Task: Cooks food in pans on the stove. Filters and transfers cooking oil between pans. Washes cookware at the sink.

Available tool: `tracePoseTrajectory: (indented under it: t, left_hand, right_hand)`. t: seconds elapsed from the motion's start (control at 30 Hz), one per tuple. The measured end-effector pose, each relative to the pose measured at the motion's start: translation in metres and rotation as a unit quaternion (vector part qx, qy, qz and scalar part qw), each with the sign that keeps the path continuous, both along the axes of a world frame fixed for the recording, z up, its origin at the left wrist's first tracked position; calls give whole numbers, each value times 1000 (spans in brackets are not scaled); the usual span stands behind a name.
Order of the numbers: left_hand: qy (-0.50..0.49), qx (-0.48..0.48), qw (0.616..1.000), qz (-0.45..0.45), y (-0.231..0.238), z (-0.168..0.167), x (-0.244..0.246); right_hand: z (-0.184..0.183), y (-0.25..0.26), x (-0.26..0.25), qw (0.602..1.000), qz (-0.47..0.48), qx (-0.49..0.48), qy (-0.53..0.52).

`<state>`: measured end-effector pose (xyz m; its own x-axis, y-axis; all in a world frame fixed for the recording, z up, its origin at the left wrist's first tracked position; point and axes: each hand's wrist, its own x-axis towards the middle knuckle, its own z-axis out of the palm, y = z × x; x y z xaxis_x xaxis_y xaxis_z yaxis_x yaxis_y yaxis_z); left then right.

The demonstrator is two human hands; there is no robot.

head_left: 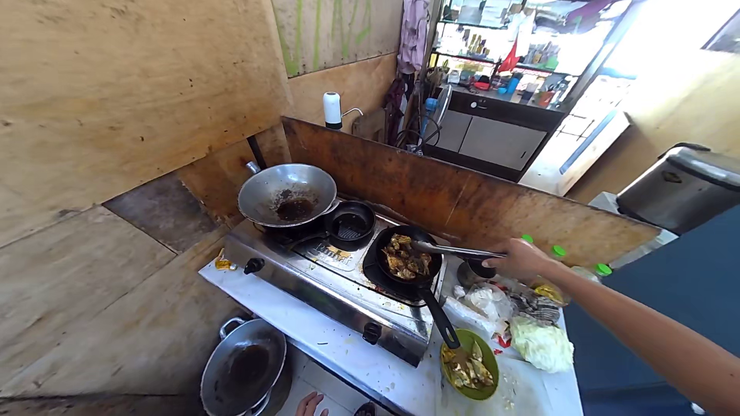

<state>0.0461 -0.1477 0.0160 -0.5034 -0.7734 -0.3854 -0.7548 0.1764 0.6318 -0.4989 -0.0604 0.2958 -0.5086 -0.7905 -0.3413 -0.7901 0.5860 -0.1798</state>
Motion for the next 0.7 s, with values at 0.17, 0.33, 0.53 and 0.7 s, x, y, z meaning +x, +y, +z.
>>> tracePoseTrajectory:
  t: [0.17,0.33,0.53,0.7]
  left_hand:
    - [8,-5,1000,-5,-4,3,-5]
    - [8,-3,1000,-10,-3,1,-8]
    - [19,-5,1000,-1,0,-2,-5]
    - [23,-2,1000,12,3,-5,1]
  right_hand:
    - [28,-4,24,989,38,60,133]
    - [31,-14,64,965,113,76,226]
    - [7,-25,68,945,146,55,288]
    - [8,-23,56,974,78,68,204]
